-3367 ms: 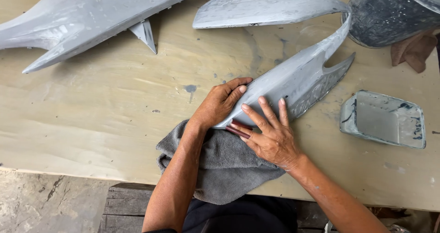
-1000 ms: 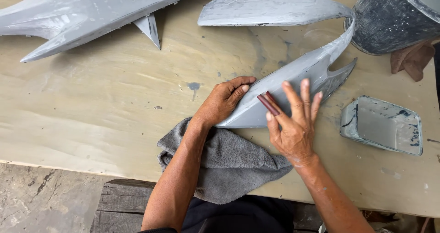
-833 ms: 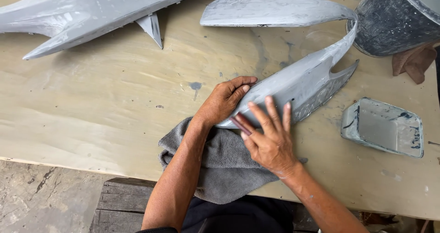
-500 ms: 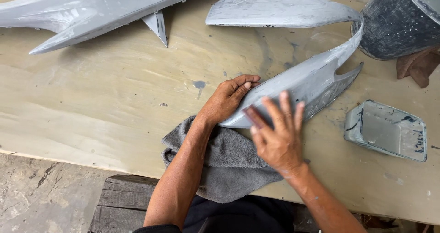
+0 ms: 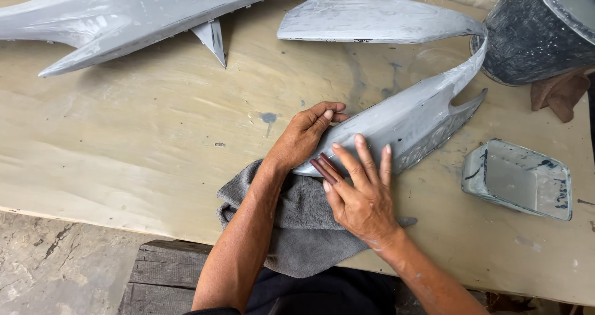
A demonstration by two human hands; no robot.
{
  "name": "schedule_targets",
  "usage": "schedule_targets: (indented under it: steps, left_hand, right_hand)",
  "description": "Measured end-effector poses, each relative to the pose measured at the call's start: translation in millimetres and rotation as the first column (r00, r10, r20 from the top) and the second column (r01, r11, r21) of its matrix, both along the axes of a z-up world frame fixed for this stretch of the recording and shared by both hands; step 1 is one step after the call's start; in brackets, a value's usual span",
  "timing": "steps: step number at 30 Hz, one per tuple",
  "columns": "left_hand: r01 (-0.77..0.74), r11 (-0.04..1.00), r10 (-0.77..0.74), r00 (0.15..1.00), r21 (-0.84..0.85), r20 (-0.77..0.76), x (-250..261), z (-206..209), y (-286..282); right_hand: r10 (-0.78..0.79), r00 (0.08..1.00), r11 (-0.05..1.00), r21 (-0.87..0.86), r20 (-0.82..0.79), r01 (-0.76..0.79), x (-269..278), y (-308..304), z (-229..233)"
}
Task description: The person sands a gray plastic motorcycle fairing piece using a sanding block and water. They repeatedly rub the surface of the part and dip the sanding block into a small container of water to keep it wet. Other fairing pieces are visible on the workbench.
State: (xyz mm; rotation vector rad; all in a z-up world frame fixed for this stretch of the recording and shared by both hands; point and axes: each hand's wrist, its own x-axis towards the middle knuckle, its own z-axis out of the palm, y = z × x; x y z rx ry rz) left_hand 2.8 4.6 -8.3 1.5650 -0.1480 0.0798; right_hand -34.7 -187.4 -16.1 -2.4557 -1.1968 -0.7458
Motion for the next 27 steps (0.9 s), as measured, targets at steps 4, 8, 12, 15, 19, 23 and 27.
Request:
schedule_targets:
  steps: [4,8,12,15,19,23,27]
  left_hand:
    - [0.003,1.000,-0.003,1.000,0.006,-0.005,-3.2,3.2,0.3]
    - [0.006,0.999,-0.006,1.000,0.034,-0.001,-2.0,0.9,0.6]
    - [0.005,0.999,-0.006,1.000,0.036,0.020,-0.5,0.7,0.1]
    - [0.012,0.998,-0.013,1.000,0.064,0.014,-4.5,6.0,0.2]
    - [0.026,0.994,-0.025,1.000,0.102,-0.016,-12.4,21.6,-2.0]
    - [0.014,0.996,-0.012,1.000,0.087,-0.020,-10.9,19.1,-4.4]
    - [0.010,0.994,-0.008,1.000,0.109,-0.017,-11.4,19.0,-4.3]
  right_hand:
    - [-0.056,0.998,0.998,-0.017,0.031,0.057,37.6,-22.8,1.0]
    - [-0.177,0.983,0.984,-0.010,0.053,0.178,58.6,-37.2,17.7]
    - [-0.073,0.997,0.994,-0.076,-0.006,0.073,38.3,-17.6,13.7]
    - [-0.085,0.996,0.994,-0.068,-0.035,0.083,41.1,-24.3,17.8]
    - [-0.165,0.985,0.986,-0.018,0.048,0.166,74.4,-50.8,15.9]
    - [-0.158,0.984,0.986,0.070,0.085,0.153,74.3,-52.4,13.1]
    - [-0.040,0.997,0.997,0.072,0.067,0.035,64.3,-50.3,-2.1]
